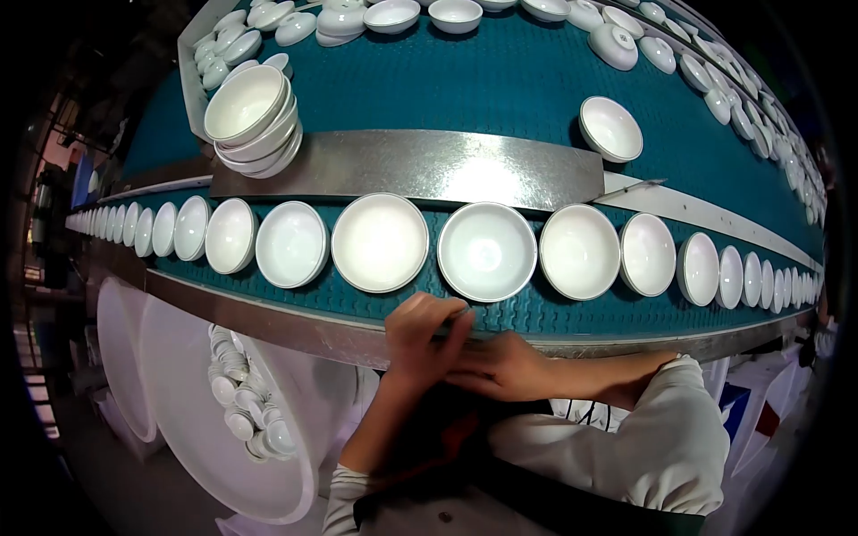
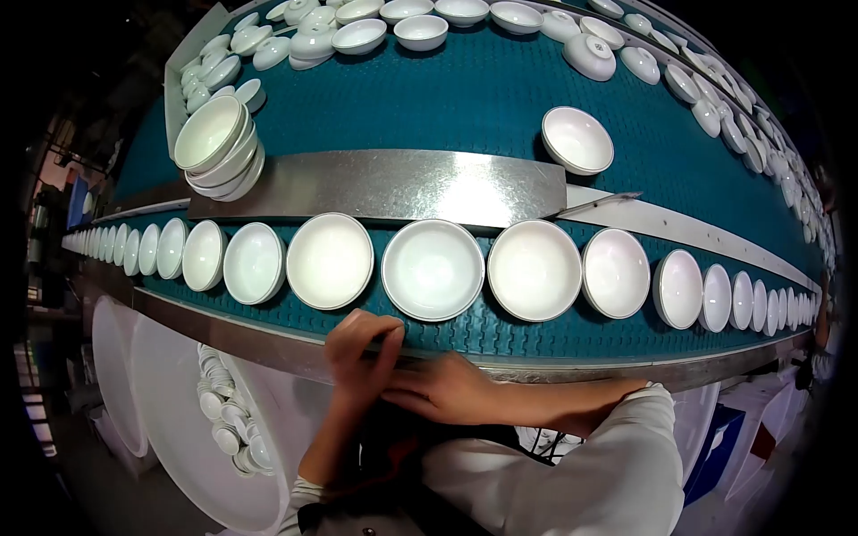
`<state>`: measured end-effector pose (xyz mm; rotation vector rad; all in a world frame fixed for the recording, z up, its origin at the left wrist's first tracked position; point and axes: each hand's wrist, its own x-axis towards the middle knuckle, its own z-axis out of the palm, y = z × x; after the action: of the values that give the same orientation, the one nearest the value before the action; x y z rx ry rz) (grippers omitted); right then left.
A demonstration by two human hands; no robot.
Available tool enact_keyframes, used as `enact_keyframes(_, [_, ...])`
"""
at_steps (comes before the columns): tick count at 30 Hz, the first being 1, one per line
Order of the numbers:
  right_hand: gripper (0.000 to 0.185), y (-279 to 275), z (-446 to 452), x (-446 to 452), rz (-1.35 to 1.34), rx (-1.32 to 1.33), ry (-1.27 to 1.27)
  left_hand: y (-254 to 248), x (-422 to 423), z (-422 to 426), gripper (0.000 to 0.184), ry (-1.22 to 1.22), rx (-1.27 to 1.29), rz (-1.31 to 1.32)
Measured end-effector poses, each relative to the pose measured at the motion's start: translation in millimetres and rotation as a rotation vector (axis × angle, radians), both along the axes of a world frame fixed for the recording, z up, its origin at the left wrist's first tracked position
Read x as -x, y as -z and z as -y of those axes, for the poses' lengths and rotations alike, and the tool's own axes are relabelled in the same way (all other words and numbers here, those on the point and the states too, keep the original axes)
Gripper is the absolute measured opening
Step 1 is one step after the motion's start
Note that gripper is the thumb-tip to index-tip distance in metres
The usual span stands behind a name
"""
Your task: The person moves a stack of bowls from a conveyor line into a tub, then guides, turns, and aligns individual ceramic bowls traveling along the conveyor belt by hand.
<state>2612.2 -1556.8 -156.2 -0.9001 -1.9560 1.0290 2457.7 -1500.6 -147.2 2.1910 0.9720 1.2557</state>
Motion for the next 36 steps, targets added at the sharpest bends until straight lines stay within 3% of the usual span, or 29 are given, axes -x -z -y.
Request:
enact_keyframes(6, [0.021, 9.4, 12.4, -25.7, 0.069, -0.002, -0.023, -3.5, -28.3, 11.6, 0.011, -0.001, 0.008, -0.011])
enact_keyframes(17, [0.017, 1.3, 34.7, -81.6, 0.007, -0.015, -0.036, -14.5, -87.8, 23.1, 0.005, -0.226, 0.004, -0.115])
enact_keyframes(22, [0.015, 4.2, 46.4, -106.6, -0.015, 0.022, -0.034, -26.8, -102.7, -28.8, 0.029, -0.468, -0.003, -0.575])
enact_keyframes(23, [0.014, 4.5, 48.5, -111.4, -0.013, 0.052, -0.026, -21.3, -106.6, -41.3, 0.040, -0.490, 0.012, -0.599])
enact_keyframes(24, [0.014, 3.7, 51.1, -117.5, -0.012, 0.039, -0.029, -18.5, -111.6, -49.2, 0.040, -0.497, 0.001, -0.595])
enact_keyframes(26, [0.013, 3.6, 54.9, -129.2, -0.006, 0.103, -0.046, -12.6, -120.7, -60.4, 0.039, -0.613, 0.254, -0.685])
enact_keyframes(32, [0.013, 5.8, 68.4, -159.3, -0.014, 0.086, -0.046, 1.6, -140.8, -48.3, 0.023, -0.691, 0.106, -0.582])
enact_keyframes(36, [0.013, 11.7, 75.8, -180.0, -0.009, 0.039, -0.050, -17.5, -190.8, -5.4, 0.018, -0.363, -0.245, -0.344])
